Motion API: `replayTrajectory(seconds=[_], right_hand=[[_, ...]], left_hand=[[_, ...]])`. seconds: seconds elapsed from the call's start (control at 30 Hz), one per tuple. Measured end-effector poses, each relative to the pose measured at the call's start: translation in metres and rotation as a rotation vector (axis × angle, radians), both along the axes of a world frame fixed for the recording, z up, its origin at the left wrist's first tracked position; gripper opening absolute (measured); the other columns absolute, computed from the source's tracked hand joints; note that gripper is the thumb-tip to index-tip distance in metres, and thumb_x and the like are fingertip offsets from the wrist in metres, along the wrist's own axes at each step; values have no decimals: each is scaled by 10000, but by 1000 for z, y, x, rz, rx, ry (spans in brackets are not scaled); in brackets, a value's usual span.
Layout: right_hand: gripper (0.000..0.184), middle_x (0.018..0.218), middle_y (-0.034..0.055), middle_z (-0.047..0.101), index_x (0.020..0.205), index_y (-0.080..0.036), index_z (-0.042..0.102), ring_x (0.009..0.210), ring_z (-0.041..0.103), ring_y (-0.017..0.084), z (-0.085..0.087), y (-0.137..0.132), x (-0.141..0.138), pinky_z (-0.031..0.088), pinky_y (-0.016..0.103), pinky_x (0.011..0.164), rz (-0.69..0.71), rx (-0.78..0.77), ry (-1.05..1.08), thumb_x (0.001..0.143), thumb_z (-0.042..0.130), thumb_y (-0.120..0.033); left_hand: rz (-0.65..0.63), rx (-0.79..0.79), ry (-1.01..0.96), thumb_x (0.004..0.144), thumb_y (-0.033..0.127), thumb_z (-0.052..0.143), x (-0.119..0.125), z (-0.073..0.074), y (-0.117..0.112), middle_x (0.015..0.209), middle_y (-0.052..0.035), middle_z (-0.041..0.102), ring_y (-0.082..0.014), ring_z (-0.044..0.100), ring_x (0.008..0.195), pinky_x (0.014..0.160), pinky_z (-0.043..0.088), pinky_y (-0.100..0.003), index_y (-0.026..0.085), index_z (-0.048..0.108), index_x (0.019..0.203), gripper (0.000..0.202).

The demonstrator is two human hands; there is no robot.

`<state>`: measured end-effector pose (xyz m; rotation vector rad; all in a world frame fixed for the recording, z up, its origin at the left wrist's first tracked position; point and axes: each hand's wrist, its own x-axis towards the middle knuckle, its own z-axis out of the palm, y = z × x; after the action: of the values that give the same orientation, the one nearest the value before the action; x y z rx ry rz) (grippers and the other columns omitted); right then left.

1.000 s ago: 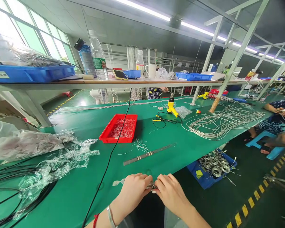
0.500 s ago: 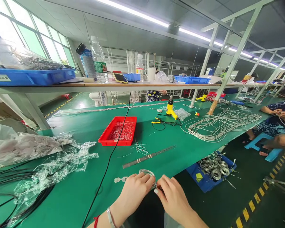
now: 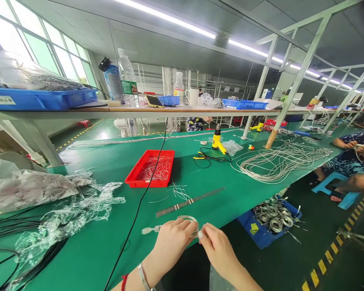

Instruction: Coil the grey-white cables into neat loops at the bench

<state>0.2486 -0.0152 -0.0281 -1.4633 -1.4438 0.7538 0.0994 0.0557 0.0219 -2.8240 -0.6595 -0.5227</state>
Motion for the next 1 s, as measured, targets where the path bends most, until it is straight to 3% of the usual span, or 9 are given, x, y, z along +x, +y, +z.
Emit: replayTrajectory(seconds=[0.13,0.2,0.37,0.53,0.63,0.77,0.83,0.93,1.0], right_hand=[[274,735,20,547,772,-191,524,655,434,149,6,-2,21,239,314,651,-68,414,-822,951,333,-270],[267,698,18,540,751,-183,519,635,428,147,9,-1,26,225,314,634,-69,513,-950,948,362,-272],[278,617,0,506,623,-191,472,598,378,132,1,-1,24,199,320,620,98,432,-463,891,420,-245],[372,568,-19,405,629,-207,384,525,327,117,-16,6,-5,240,278,535,-113,178,-59,943,284,-381],[422,523,-76,248,632,-237,270,438,222,87,-14,19,-19,256,238,425,-160,16,210,934,203,-525],[482,506,-83,267,613,-222,318,428,254,66,1,29,-19,285,209,426,-77,-87,413,898,285,-609],[507,495,-68,331,608,-198,403,443,322,67,7,28,-15,295,206,454,-9,-99,434,890,332,-615],[515,522,-43,412,623,-181,471,497,403,80,14,23,-13,335,216,516,40,-94,389,896,350,-601],[494,583,-26,461,650,-184,479,571,450,96,17,19,-13,367,221,574,13,-79,334,914,332,-574]], left_hand=[[-25,-190,29,863,326,614,-2,7,4,764,17,697,-182,645,659,514,323,-277,229,599,911,109],[-40,-196,64,865,358,605,-1,10,4,730,13,691,-185,642,637,501,303,-283,228,605,895,133],[-58,-249,92,808,357,675,1,11,-1,689,34,670,-179,630,613,481,287,-279,236,592,858,155],[-37,-30,51,872,150,554,7,1,-7,724,-20,679,-199,627,629,510,332,-292,172,602,869,53],[-1,4,-47,829,-15,461,9,-6,-3,801,-75,704,-230,644,696,533,356,-298,133,616,1007,279],[129,-139,-186,887,160,528,3,2,17,782,-41,698,-211,649,695,530,374,-261,188,610,985,131],[210,-408,-430,905,322,534,-1,13,28,745,-9,666,-166,611,621,520,387,-234,201,589,983,154],[252,-1004,-941,906,488,469,-6,27,39,632,38,530,-105,485,501,462,384,-200,191,567,872,314],[228,-1219,-1091,897,550,434,-8,32,41,650,33,494,-102,491,520,478,438,-206,176,563,843,399]])
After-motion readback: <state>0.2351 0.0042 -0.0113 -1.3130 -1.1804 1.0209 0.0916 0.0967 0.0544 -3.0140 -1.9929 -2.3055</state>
